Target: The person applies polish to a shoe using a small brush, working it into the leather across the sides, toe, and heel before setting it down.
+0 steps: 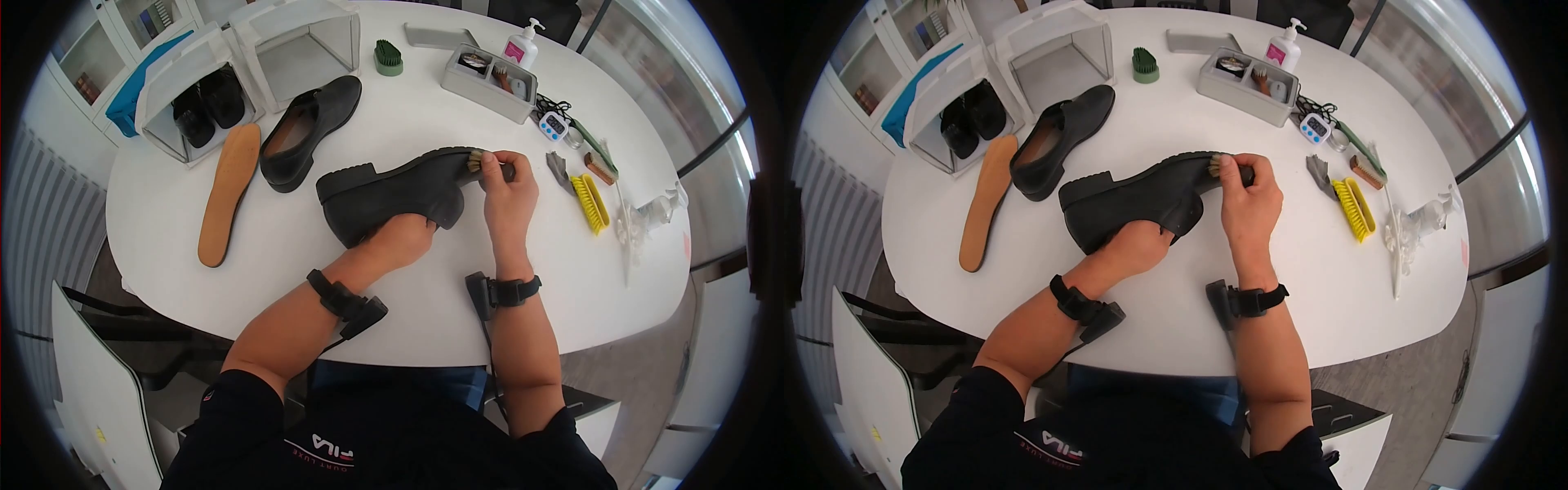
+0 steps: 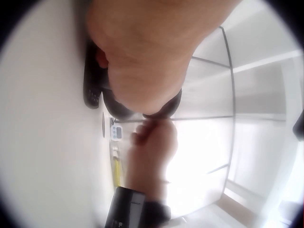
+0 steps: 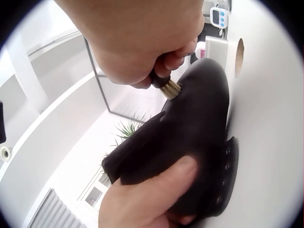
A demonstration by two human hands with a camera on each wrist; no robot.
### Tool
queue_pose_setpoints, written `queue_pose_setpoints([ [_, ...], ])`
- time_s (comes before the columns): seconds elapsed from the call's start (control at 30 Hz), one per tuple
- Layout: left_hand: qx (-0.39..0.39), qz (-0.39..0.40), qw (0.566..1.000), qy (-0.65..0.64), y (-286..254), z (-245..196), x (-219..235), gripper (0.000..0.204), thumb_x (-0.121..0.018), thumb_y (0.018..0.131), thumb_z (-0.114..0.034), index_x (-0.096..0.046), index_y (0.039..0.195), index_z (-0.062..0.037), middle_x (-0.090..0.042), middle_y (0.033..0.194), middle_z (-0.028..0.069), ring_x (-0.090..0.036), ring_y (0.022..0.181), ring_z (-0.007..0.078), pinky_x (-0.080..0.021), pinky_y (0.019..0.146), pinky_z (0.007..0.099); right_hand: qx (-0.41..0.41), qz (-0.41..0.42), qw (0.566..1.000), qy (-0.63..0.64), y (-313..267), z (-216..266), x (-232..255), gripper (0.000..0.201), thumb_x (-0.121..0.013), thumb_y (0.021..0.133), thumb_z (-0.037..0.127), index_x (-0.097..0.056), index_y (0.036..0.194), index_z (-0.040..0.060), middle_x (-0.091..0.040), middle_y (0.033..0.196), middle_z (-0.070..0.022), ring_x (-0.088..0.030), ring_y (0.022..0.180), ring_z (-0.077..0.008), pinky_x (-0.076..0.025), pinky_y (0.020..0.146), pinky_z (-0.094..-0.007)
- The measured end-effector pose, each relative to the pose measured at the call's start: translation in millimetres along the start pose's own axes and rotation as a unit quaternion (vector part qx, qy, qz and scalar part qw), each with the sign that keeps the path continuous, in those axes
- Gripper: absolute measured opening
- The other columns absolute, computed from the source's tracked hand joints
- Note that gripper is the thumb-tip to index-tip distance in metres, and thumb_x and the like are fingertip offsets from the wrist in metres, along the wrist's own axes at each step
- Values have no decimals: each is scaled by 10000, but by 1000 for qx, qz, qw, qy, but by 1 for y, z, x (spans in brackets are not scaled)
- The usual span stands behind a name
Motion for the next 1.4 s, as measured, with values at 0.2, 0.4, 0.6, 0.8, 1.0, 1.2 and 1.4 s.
queue_pose_setpoints([
  [0.2,-80,0,997,25,-5,-10,0,336,-561,1028,-210,-748,909,43,-716,821,284,-712,806,456,-571,739,520,191,216,956,-57,-43,58,-48,216,-803,929,265,-724,949,65,-742,747,-99,-709,647,-270,-546,631,-344],
  [0.4,-95,-47,994,29,-8,-20,7,236,-609,986,-168,-742,982,26,-732,917,269,-712,839,444,-573,769,526,109,-27,974,-198,1,19,3,211,-813,917,273,-725,930,81,-722,719,-107,-706,627,-291,-539,595,-370],
  [0.6,-219,-122,957,-146,-17,-40,22,121,-622,898,3,-707,983,-14,-730,924,179,-709,824,375,-565,698,464,313,171,929,-96,-52,82,-51,200,-815,908,256,-721,877,82,-732,763,-96,-689,617,-306,-535,578,-379],
  [0.8,-192,-130,972,29,-19,-49,23,207,-590,841,60,-712,990,-15,-726,913,175,-694,787,376,-560,698,476,147,-15,960,-239,-6,40,-3,221,-773,947,311,-733,877,105,-717,703,-102,-702,609,-317,-536,569,-399],
  [1.0,-204,-129,947,-212,-20,-39,8,209,-586,850,54,-713,1005,-3,-725,911,177,-690,801,400,-560,720,496,313,188,922,-127,-53,82,-56,271,-778,953,332,-728,933,67,-729,716,-129,-725,644,-310,-554,619,-398],
  [1.2,-199,-126,972,-20,-20,-55,27,179,-565,920,20,-707,1028,1,-730,960,187,-707,896,400,-572,780,478,140,21,955,-259,-12,50,-15,149,-810,861,214,-711,846,104,-715,738,-102,-709,662,-312,-540,592,-401],
  [1.4,-195,-123,951,-204,-22,-35,6,231,-555,890,65,-711,1046,-3,-749,1018,181,-717,899,362,-571,764,456,302,136,930,-155,-51,84,-51,141,-790,893,218,-720,849,104,-705,685,-85,-694,618,-319,-532,573,-404],
])
Point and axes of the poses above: each hand's wrist, its own y-axis towards the middle knuckle, its own x-axis out of the back of the hand, z = x × y, the point moved 9 cm from there along y, towards the middle knuckle
